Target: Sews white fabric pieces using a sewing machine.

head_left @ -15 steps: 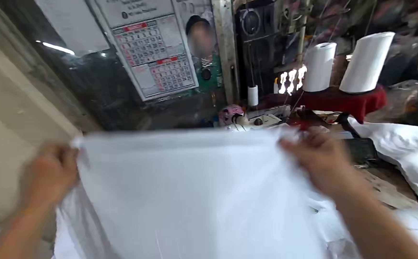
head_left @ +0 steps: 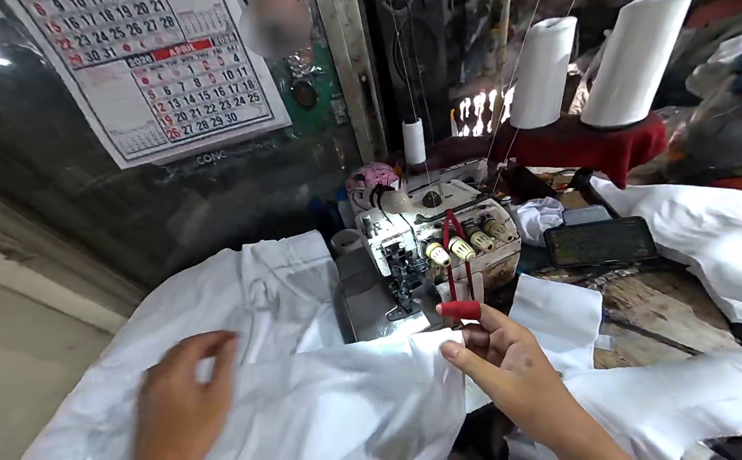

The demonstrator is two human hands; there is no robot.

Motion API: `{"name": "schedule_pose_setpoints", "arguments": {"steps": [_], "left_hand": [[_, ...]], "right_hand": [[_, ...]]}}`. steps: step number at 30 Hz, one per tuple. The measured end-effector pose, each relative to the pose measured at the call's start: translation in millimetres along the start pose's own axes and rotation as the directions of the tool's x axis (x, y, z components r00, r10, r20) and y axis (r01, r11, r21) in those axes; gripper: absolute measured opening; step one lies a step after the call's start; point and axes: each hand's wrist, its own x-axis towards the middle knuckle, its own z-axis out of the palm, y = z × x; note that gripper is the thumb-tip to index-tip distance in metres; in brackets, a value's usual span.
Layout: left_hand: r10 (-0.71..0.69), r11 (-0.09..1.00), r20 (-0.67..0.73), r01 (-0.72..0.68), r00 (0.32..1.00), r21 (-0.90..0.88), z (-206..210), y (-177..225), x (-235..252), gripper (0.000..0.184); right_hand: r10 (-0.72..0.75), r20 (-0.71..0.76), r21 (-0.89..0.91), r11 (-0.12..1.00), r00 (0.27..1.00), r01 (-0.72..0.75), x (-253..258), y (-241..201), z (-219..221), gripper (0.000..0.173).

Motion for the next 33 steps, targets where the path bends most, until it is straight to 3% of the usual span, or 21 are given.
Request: {"name": "schedule_pose_setpoints", "arguments": {"steps": [2,4,7,9,11,15,18,21,26,33], "left_hand": [[0.195,0.971,0.080,-0.181,0.977,-0.159,28.9,74.1,10.5,0.030],[0.331,0.925,0.196,-0.278,0.923,-0.258,53.4,139.2,13.4,0.031],[0.382,0.889,0.397,-0.214,0.835,-0.405,74.8,180.9,19.4,0.039],[0.375,0.831,0.397,-0.113,0.838,-0.545,78.8,183.1,22.4,0.027],[0.357,0.802,0.338,-0.100,0.871,-0.589,77.6,182.6,20.2,0.017],[0.346,0.813,0.128,-0.229,0.930,-0.536,81.5,186.5,4.6,0.012],[0.365,0.808,-0.023,-0.329,0.931,-0.489,81.4,187.0,0.2,0.012],[0.380,0.796,-0.081,-0.371,0.921,-0.478,81.4,186.3,0.3,0.012],[0.420,0.794,-0.057,-0.397,0.906,-0.459,69.1,191.4,-1.3,0.012],[0.351,0.828,0.028,-0.296,0.936,-0.477,78.6,192.2,0.6,0.018]], "right_hand": [[-0.021,0.003,-0.048,0.999,1.000,0.021,-0.9,-2.8,0.6,0.038],[-0.058,-0.013,-0.094,0.994,0.998,0.057,-3.0,-7.0,0.8,0.036],[-0.108,-0.024,-0.093,0.990,0.994,0.106,-9.9,-14.9,-1.9,0.033],[-0.089,0.014,-0.057,0.994,0.996,0.090,-15.1,-18.8,-8.4,0.037],[-0.051,0.062,-0.030,0.998,0.997,0.053,-17.6,-19.9,-12.8,0.043],[-0.040,0.042,-0.043,0.998,0.998,0.042,-14.0,-19.2,-15.6,0.032],[-0.051,0.043,-0.059,0.997,0.998,0.054,-8.4,-23.9,-19.9,0.021],[-0.028,0.060,-0.080,0.996,0.998,0.033,-2.8,-31.0,-18.1,0.023],[-0.005,0.010,-0.041,0.999,1.000,0.005,3.8,-37.2,-9.5,0.029],[-0.019,0.006,0.017,1.000,1.000,0.019,-8.0,-36.5,2.4,0.026]]}}
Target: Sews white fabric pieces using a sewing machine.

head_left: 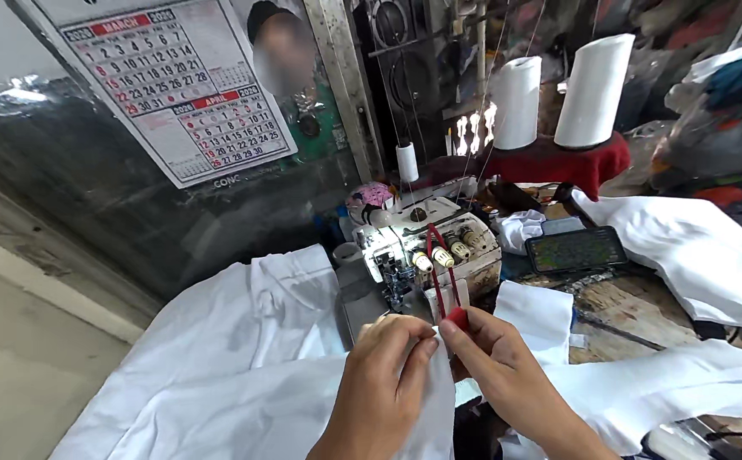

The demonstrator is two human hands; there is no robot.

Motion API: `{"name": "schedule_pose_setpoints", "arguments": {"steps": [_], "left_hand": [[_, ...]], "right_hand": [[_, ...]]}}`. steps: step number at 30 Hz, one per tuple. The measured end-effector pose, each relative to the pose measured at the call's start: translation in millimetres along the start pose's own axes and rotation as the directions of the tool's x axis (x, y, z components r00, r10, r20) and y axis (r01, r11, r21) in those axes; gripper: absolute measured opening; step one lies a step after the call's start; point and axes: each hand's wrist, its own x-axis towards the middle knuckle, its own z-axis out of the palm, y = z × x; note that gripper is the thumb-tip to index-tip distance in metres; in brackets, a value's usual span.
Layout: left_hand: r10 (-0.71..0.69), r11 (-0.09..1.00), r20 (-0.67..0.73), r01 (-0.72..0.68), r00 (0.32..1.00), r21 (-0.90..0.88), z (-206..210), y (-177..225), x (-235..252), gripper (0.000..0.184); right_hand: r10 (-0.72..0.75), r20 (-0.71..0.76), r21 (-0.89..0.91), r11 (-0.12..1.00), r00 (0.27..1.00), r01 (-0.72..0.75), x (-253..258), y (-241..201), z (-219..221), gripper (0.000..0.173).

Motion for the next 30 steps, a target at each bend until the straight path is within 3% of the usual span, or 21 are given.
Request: {"name": "schedule_pose_setpoints", "arguments": {"steps": [7,13,20,25,30], "left_hand": [[0.042,0.997,-0.074,-0.047,0.996,-0.062,6.2,-3.9,-6.6,0.012],[0.082,0.997,-0.069,-0.082,0.994,0.002,0.6,4.5,-8.3,0.011],[0.064,0.998,-0.109,-0.062,0.992,0.020,-13.4,25.9,-11.1,0.011],[-0.015,0.999,-0.140,0.011,0.990,-0.034,-4.4,16.0,-2.6,0.011],[-0.064,0.995,0.033,0.066,0.997,-0.073,-15.5,9.4,6.3,0.023]], "right_hand": [[0.043,-0.009,0.022,0.999,0.999,-0.043,-0.9,1.6,-7.4,0.024],[-0.075,-0.012,-0.031,0.997,0.997,0.075,5.2,-0.9,-6.7,0.035],[-0.181,-0.009,-0.079,0.981,0.983,0.180,6.2,-4.4,-4.2,0.027],[-0.275,-0.018,-0.086,0.958,0.961,0.273,2.2,-3.2,-2.3,0.034],[-0.315,0.035,-0.120,0.941,0.948,0.317,2.2,-15.6,-5.9,0.033]]}}
